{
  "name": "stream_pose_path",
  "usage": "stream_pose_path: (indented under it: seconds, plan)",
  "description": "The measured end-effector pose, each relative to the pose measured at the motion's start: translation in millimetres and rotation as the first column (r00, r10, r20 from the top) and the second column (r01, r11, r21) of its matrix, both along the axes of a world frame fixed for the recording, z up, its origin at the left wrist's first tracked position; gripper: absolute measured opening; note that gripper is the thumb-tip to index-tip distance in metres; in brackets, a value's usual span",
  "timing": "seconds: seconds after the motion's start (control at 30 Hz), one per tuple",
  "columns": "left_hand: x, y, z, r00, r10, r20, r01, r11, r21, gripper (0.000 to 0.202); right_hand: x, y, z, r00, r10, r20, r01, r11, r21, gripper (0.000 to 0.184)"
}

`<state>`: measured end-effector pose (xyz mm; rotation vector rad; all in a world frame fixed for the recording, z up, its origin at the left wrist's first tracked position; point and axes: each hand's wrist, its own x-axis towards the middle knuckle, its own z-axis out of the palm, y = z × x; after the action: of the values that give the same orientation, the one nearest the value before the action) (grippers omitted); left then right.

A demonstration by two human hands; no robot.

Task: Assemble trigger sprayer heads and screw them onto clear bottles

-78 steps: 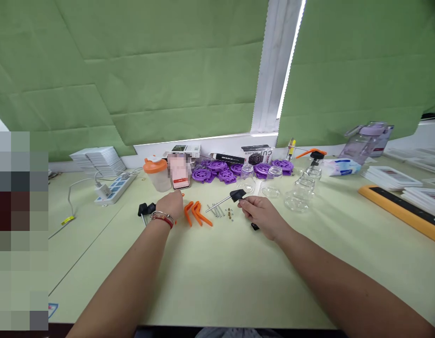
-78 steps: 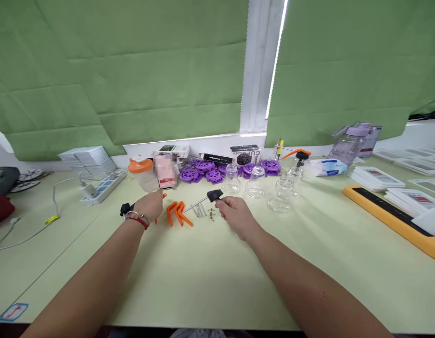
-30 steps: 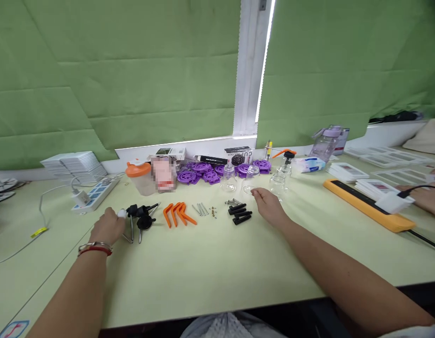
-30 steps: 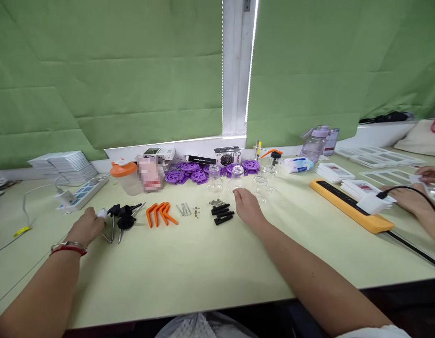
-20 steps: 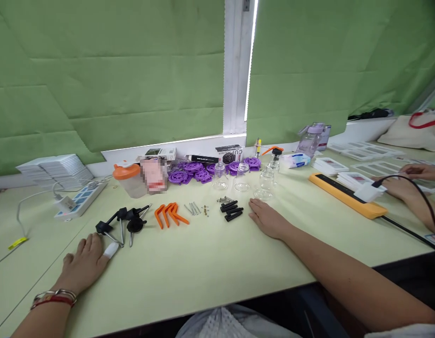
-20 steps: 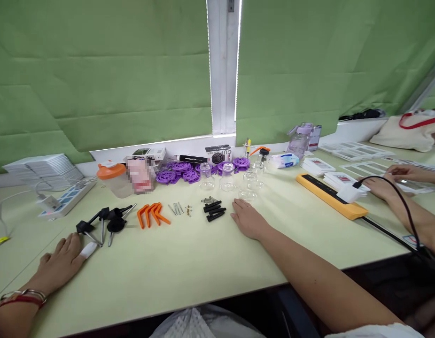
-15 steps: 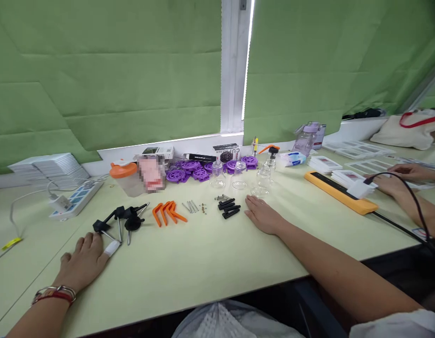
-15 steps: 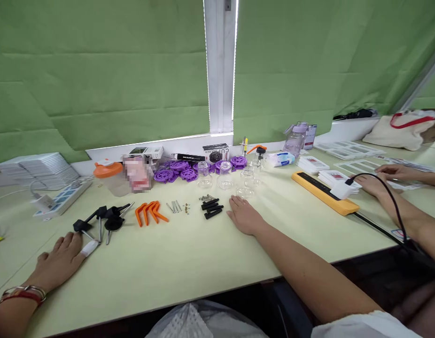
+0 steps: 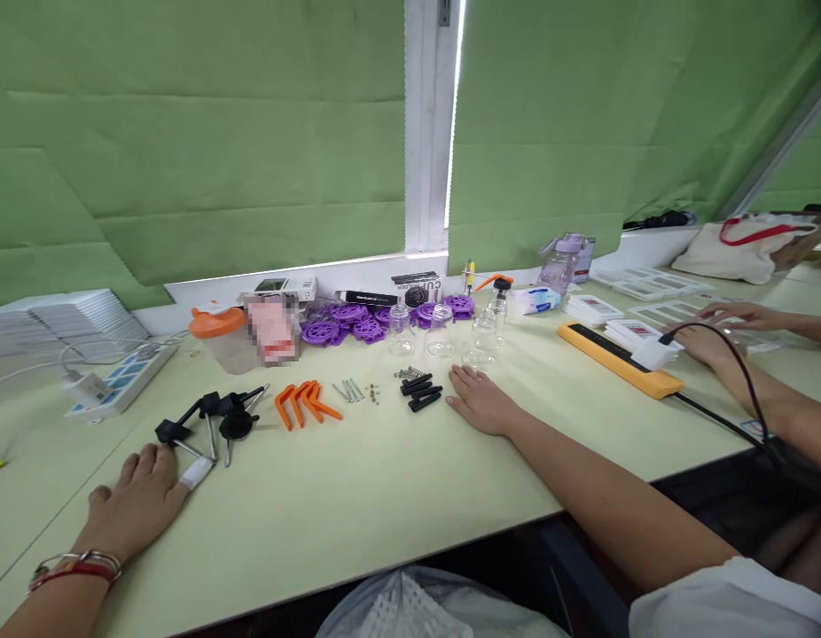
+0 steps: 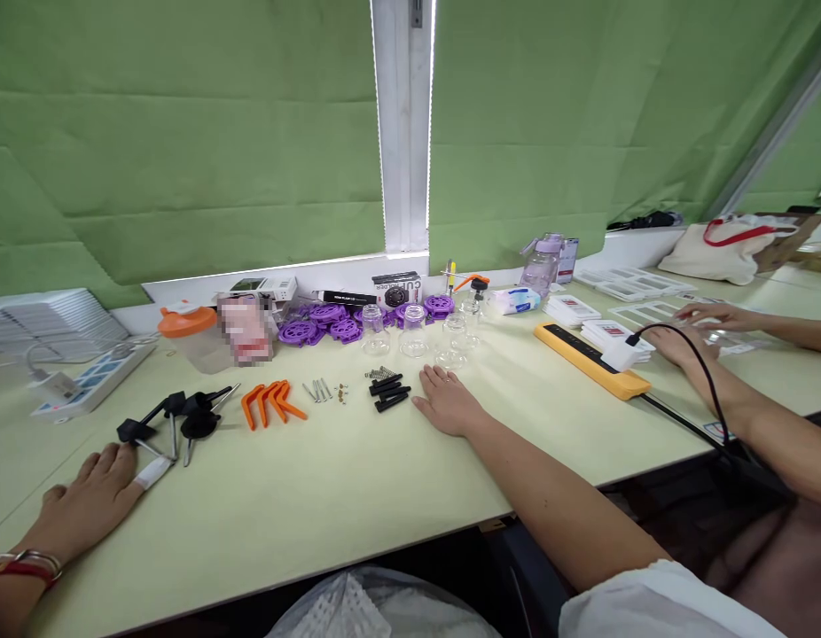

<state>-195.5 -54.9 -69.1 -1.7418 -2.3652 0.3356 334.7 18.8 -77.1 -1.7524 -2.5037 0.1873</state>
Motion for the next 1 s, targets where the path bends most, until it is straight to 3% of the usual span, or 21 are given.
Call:
stream_pose_path:
  seconds: [0.33,0.83,1.0]
  plan:
    - [8.0,10.0,3.1,0.997,-0.03,0.064,0.03,1.0,-0.002,0.057,-0.9,5.7,-2.3,1.0,-0.022,0.01,0.021,1.0,0.017,0.082]
    - [2.5,8.5,-4.5,0.993,-0.063,0.097,0.058,0.997,0.054,0.07,1.1,7.1,-5.7,1.0,-0.01,0.008,0.009,1.0,0.026,0.081]
    - [6.1,7.6,-0.5,0.992,-0.058,0.114,0.052,0.997,0.049,0.07,1.3,7.0,-6.2,1.0,-0.007,0.001,0.007,1.0,0.025,0.081]
